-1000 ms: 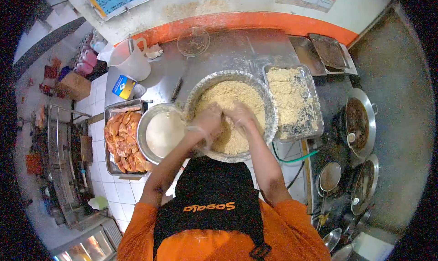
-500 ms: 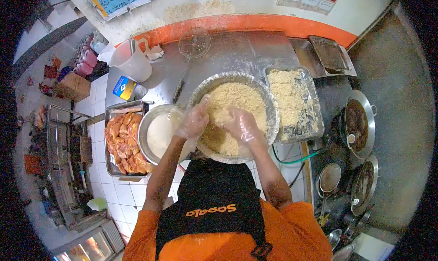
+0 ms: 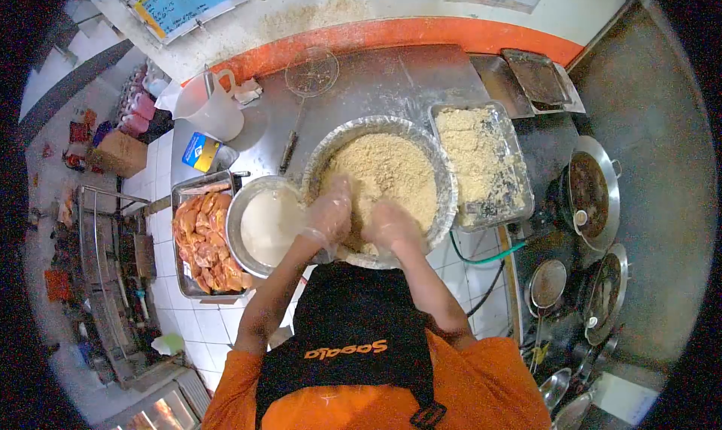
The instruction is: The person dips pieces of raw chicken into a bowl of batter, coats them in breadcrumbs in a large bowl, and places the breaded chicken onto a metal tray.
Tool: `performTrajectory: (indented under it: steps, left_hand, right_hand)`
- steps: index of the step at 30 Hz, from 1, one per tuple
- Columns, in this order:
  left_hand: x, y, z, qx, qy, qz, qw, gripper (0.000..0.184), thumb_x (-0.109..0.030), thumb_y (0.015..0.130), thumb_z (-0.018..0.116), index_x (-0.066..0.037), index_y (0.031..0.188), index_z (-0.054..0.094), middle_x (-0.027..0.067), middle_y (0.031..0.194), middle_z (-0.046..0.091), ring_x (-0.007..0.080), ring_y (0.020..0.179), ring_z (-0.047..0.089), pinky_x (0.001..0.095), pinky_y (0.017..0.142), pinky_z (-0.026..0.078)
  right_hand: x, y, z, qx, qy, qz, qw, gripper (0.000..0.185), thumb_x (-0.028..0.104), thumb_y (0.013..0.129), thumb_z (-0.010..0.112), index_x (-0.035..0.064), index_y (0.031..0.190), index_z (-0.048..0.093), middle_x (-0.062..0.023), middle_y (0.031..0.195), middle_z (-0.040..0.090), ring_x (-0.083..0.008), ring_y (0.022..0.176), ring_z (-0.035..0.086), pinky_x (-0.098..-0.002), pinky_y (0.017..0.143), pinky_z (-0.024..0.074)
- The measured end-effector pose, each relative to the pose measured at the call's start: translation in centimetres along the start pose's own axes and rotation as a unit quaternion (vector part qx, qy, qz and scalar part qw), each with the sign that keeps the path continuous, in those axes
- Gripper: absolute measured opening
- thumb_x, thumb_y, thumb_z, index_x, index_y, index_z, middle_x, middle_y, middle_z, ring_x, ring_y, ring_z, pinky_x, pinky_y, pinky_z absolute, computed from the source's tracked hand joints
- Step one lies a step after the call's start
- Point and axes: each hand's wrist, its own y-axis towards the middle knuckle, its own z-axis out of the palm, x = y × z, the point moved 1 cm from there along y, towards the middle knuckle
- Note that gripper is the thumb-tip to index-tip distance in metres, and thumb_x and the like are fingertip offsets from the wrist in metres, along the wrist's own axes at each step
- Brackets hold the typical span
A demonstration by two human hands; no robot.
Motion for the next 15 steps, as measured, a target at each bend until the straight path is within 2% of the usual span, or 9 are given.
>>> performTrajectory:
  steps: [1, 2, 4, 6, 8, 10, 11, 13, 15]
  left_hand:
    - [0.0, -0.3, 0.4, -0.065, 0.054, 0.099, 0.991, 0.061, -0.009, 0.087, 0.054, 0.013, 0.142, 0.041, 0.0348, 0.116, 0.066, 0.0446, 0.113, 0.065, 0.0470, 0.104, 0.049]
    - [-0.2, 0.1, 0.1, 0.036, 0.081, 0.070, 0.994, 0.063, -0.009, 0.087, 0.054, 0.013, 0.144, 0.039, 0.0352, 0.123, 0.062, 0.0434, 0.119, 0.061, 0.0454, 0.108, 0.045]
    - [-1.6, 0.3, -1.2, 0.237, 0.129, 0.005, 0.963, 0.067, -0.009, 0.088, 0.054, 0.014, 0.148, 0.036, 0.0359, 0.137, 0.054, 0.0410, 0.131, 0.054, 0.0423, 0.117, 0.037]
    - [-0.7, 1.6, -3.2, 0.320, 0.082, 0.060, 0.942, 0.068, -0.009, 0.088, 0.054, 0.013, 0.149, 0.034, 0.0344, 0.144, 0.048, 0.0400, 0.133, 0.053, 0.0420, 0.117, 0.038]
    - [-0.6, 2.5, -3.6, 0.277, 0.043, 0.050, 0.958, 0.063, -0.008, 0.088, 0.053, 0.012, 0.145, 0.039, 0.0324, 0.144, 0.049, 0.0393, 0.132, 0.054, 0.0424, 0.115, 0.040]
    - [-1.2, 0.9, -2.9, 0.127, 0.016, -0.021, 0.992, 0.054, -0.007, 0.087, 0.054, 0.011, 0.137, 0.051, 0.0301, 0.135, 0.058, 0.0389, 0.126, 0.058, 0.0434, 0.111, 0.044]
    - [-1.4, 0.5, -2.3, 0.149, 0.004, -0.033, 0.988, 0.052, -0.008, 0.086, 0.054, 0.010, 0.135, 0.052, 0.0282, 0.134, 0.060, 0.0384, 0.121, 0.061, 0.0451, 0.106, 0.047]
    - [-1.9, 0.4, -1.6, 0.188, -0.020, -0.059, 0.980, 0.049, -0.008, 0.086, 0.056, 0.009, 0.132, 0.055, 0.0243, 0.131, 0.063, 0.0375, 0.111, 0.067, 0.0484, 0.097, 0.054]
    - [-3.5, 1.3, -5.6, 0.306, -0.012, -0.040, 0.951, 0.050, -0.009, 0.085, 0.057, 0.010, 0.131, 0.055, 0.0266, 0.133, 0.061, 0.0398, 0.120, 0.061, 0.0451, 0.106, 0.048]
  right_hand:
    - [-1.4, 0.7, 3.0, -0.031, -0.013, -0.033, 0.999, 0.034, 0.024, 0.082, 0.075, -0.0048, 0.100, 0.069, -0.0271, 0.108, 0.069, -0.0411, 0.103, 0.068, -0.0469, 0.089, 0.0547]
    - [-2.0, 1.2, 4.4, -0.063, -0.027, -0.066, 0.995, 0.033, 0.023, 0.082, 0.075, -0.0050, 0.098, 0.069, -0.0280, 0.105, 0.069, -0.0418, 0.100, 0.069, -0.0475, 0.088, 0.0549]
    - [-1.7, 2.8, 3.6, -0.014, 0.028, 0.004, 1.000, 0.035, 0.020, 0.081, 0.074, -0.0088, 0.100, 0.068, -0.0311, 0.099, 0.069, -0.0442, 0.097, 0.069, -0.0476, 0.085, 0.0551]
    - [-1.3, 3.0, 2.4, 0.009, 0.105, 0.042, 0.994, 0.034, 0.016, 0.082, 0.071, -0.0111, 0.101, 0.067, -0.0323, 0.096, 0.069, -0.0451, 0.096, 0.069, -0.0472, 0.085, 0.0553]
    - [-1.0, 1.9, -1.3, 0.004, 0.186, 0.035, 0.982, 0.031, 0.012, 0.084, 0.068, -0.0119, 0.103, 0.067, -0.0319, 0.097, 0.069, -0.0446, 0.098, 0.069, -0.0463, 0.085, 0.0554]
    - [0.4, 1.2, -3.7, 0.004, 0.123, 0.015, 0.992, 0.032, 0.010, 0.086, 0.065, -0.0100, 0.110, 0.067, -0.0335, 0.103, 0.068, -0.0410, 0.101, 0.070, -0.0476, 0.089, 0.0546]
    - [0.9, 1.1, -4.1, 0.005, 0.093, 0.004, 0.996, 0.033, 0.009, 0.087, 0.064, -0.0091, 0.114, 0.067, -0.0343, 0.106, 0.068, -0.0392, 0.102, 0.070, -0.0482, 0.092, 0.0542]
    - [-2.0, 4.1, 3.6, -0.228, -0.053, -0.155, 0.960, 0.044, 0.011, 0.089, 0.061, -0.0075, 0.130, 0.058, -0.0346, 0.116, 0.065, -0.0389, 0.112, 0.067, -0.0473, 0.099, 0.0516]
    - [-2.3, 5.0, 4.9, -0.257, -0.167, -0.221, 0.926, 0.055, 0.016, 0.093, 0.059, -0.0053, 0.142, 0.048, -0.0346, 0.125, 0.062, -0.0386, 0.121, 0.062, -0.0455, 0.105, 0.0486]
